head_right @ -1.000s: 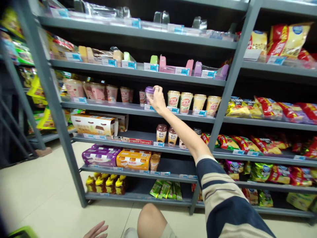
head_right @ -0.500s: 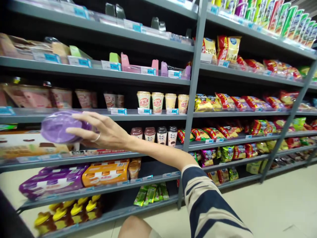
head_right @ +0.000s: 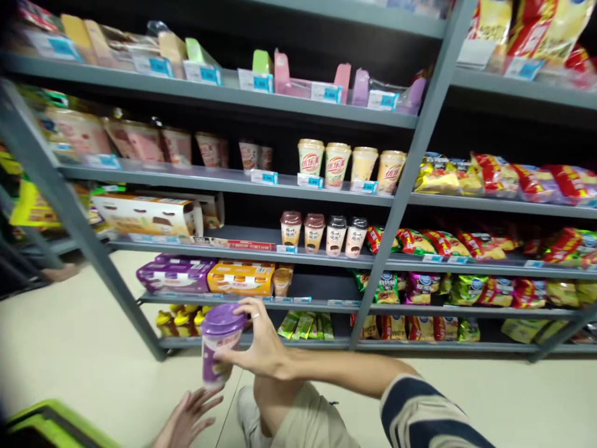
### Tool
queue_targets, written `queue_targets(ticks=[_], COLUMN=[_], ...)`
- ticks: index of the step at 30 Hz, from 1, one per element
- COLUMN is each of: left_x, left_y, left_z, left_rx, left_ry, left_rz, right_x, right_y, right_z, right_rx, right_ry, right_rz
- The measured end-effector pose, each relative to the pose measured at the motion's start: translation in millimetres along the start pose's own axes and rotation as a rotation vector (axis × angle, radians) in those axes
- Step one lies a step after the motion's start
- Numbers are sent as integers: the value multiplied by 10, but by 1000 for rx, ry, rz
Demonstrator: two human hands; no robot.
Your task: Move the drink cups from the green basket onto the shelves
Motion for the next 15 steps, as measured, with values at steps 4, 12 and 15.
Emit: queue_targets(ticks=[4, 12, 15], left_x=[145, 398, 407], left_y=[-278, -575, -532], left_z=[355, 399, 323], left_rx=[240, 257, 345], left_ry=[-193, -139, -81], left_rz=[-3, 64, 50], right_x=[-261, -498, -589], right_y=[-619, -730, -686], right_z=[339, 338, 287], right_rx=[-36, 53, 59], right_ry=[72, 416, 516], right_rz=[491, 834, 925])
Point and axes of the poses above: each hand's wrist, its own y-axis towards the middle knuckle, its own z-axis out of the palm, x = y × z, the point moved 1 cm from there along y, towards the middle knuckle, and after that the axes turned 6 degrees about -x, right-handed, at the moved point
